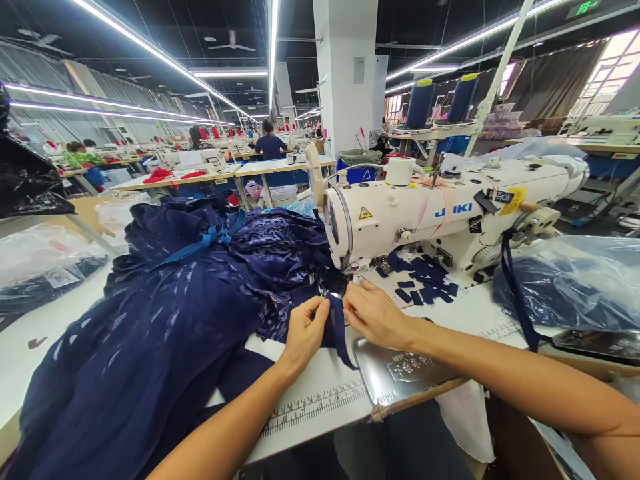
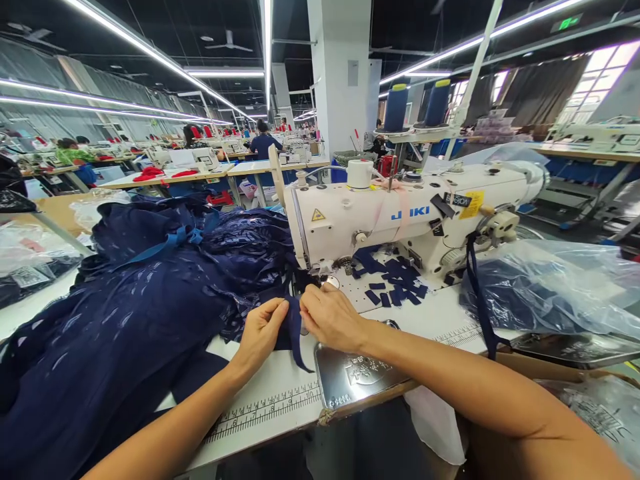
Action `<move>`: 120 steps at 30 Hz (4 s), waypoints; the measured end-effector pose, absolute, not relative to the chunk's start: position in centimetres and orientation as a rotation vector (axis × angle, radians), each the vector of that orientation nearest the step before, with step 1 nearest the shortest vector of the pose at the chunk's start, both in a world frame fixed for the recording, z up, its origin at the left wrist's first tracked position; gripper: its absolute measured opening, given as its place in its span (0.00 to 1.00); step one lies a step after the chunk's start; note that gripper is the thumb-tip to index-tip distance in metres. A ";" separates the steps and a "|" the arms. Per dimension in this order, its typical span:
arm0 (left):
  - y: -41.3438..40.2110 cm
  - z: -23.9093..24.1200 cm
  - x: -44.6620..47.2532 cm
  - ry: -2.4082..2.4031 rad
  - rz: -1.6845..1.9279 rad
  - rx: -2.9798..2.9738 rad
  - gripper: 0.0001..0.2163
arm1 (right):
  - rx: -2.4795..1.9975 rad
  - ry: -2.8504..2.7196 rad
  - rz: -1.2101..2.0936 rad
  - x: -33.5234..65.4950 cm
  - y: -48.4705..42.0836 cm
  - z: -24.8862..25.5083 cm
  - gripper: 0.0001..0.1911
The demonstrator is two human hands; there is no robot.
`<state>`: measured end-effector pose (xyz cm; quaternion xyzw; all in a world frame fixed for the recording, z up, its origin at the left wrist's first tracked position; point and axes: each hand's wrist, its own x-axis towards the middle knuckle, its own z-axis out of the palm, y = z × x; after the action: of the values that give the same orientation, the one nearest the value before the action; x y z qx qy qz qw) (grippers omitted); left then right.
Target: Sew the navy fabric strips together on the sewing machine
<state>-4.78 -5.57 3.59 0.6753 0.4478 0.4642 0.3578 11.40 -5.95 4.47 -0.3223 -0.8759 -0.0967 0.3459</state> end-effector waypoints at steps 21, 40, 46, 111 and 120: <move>-5.6 3.9 -5.0 1.149 1.292 1.633 0.16 | -0.984 -2.101 -0.209 11.9 -6.4 4.3 0.09; -6.6 4.8 -5.4 1.209 1.472 1.720 0.14 | -0.883 -2.334 0.148 15.0 -6.7 2.7 0.11; -6.3 4.0 -4.8 1.149 1.327 1.594 0.16 | -0.966 -1.996 0.254 12.5 -7.2 4.8 0.04; -5.8 3.8 -5.2 1.169 1.220 1.861 0.12 | -0.576 -2.181 -0.262 11.2 -7.4 4.7 0.09; -6.1 3.8 -5.2 1.165 1.239 1.984 0.11 | -0.805 -2.202 -0.424 10.5 -5.5 4.4 0.10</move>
<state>-5.17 -6.07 3.75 0.7330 0.4302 0.4576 0.2613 10.48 -5.46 4.39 -0.3138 -0.8585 -0.1655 0.3703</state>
